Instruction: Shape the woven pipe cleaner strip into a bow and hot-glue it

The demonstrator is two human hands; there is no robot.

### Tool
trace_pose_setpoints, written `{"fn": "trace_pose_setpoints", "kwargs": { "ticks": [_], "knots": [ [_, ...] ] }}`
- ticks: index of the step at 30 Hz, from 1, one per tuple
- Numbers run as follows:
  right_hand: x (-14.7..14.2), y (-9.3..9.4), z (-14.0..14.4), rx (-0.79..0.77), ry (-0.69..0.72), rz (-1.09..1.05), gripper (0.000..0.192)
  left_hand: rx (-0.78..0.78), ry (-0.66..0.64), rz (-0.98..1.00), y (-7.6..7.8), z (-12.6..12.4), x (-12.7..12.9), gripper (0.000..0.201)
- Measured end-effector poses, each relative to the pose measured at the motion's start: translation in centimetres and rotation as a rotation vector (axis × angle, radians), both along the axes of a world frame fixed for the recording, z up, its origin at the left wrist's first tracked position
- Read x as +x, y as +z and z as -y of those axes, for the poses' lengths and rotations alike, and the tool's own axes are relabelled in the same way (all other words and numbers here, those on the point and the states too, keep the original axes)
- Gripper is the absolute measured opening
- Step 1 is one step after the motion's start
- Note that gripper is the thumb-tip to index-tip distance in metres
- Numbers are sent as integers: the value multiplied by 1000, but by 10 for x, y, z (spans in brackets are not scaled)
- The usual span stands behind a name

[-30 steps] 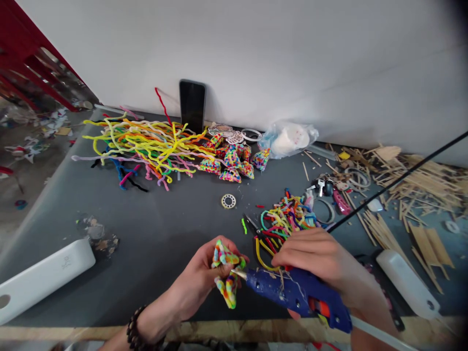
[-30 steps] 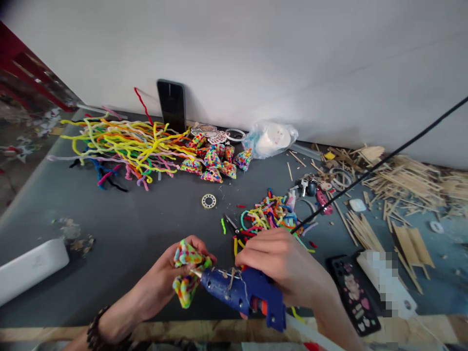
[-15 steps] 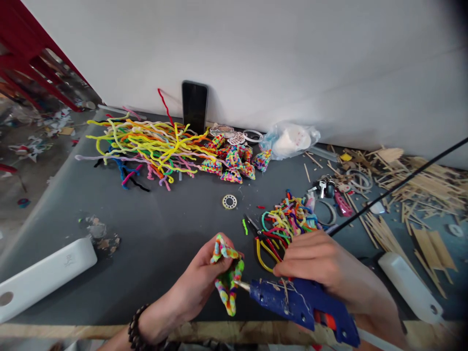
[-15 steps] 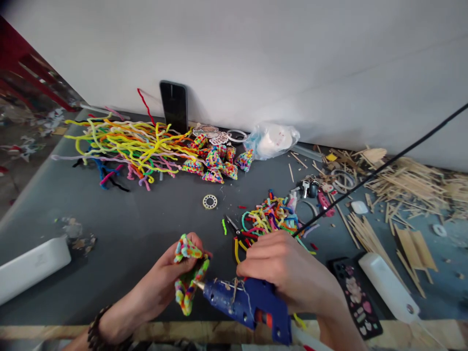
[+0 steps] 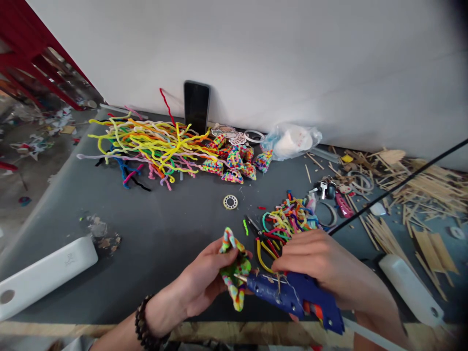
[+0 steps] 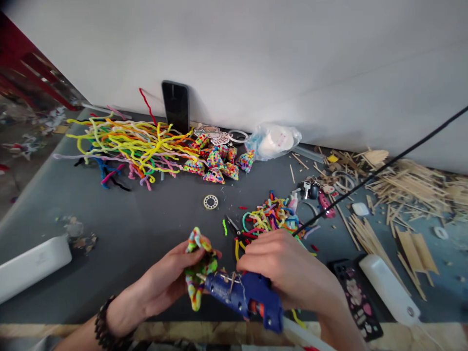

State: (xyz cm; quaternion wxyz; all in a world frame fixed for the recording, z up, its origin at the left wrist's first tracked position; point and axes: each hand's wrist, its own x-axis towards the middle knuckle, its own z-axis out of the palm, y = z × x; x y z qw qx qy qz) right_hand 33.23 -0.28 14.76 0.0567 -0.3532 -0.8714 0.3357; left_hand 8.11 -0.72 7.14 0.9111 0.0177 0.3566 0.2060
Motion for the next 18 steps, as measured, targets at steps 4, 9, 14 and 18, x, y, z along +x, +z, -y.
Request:
{"fn": "trace_pose_setpoints", "kwargs": {
  "ticks": [4, 9, 14, 18],
  "knots": [
    [6, -3, 1, -36, -25, 16, 31, 18, -86, 165, -4, -5, -18, 43],
    [10, -4, 2, -8, -54, -25, 42, 69, -19, 366, -12, -2, -34, 33],
    [13, -4, 4, 59, -109, -104, 48, 250, 25, 312, -17, 8, -32, 33],
    [14, -6, 11, 323, -204, -119, 52, 173, 59, 241, -18, 14, -23, 31]
  ]
}}
